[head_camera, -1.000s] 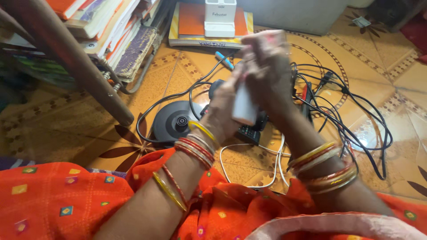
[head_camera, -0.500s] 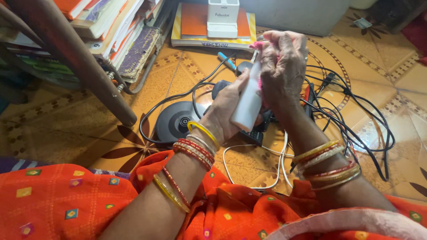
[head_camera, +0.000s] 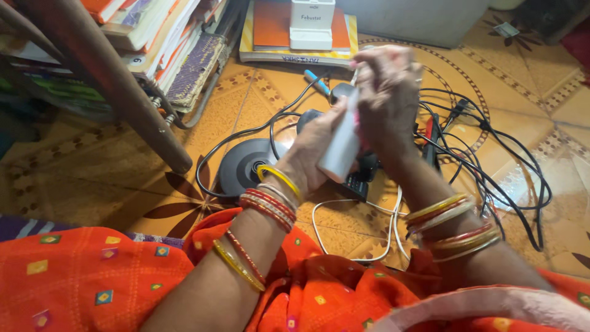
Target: The person wipes a television remote, a small handheld fan, and a hair straightener with a pink cloth.
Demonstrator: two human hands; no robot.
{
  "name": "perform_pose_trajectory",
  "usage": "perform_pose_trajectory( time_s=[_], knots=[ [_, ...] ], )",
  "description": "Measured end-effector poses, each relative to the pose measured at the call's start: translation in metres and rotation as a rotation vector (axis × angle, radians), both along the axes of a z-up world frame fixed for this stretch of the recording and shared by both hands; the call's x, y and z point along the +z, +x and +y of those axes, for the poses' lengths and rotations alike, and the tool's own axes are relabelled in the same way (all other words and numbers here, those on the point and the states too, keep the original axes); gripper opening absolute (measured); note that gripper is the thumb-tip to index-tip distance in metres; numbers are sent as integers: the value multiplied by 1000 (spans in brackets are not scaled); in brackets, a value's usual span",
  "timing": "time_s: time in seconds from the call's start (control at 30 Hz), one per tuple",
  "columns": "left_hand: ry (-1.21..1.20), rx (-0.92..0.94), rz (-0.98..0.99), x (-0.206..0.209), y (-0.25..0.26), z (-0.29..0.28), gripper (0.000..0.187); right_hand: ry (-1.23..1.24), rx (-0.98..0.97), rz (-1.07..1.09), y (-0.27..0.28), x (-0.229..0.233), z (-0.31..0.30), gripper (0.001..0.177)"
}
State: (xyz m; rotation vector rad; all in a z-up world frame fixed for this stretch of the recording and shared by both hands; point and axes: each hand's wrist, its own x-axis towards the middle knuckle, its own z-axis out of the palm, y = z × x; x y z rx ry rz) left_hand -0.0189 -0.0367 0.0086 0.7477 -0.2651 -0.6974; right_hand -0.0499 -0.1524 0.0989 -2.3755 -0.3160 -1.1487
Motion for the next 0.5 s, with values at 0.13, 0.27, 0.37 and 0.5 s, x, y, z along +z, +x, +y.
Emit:
perform_pose_trajectory(
  time_s=[0.13,0.27,0.37,0.5],
  knots=[
    [-15,-42,-31,18,-6,0,55,93,-3,21,2,-9,0,13],
    [-300,155,297,41,-25,34,46,53,159,203,-14,-23,51,22],
    [-351,43,277,39,-13,36,53,-53,171,122,-21,-31,60,18],
    [-40,44,68,7,0,17,45,136,21,39,6,-30,16,20]
  ],
)
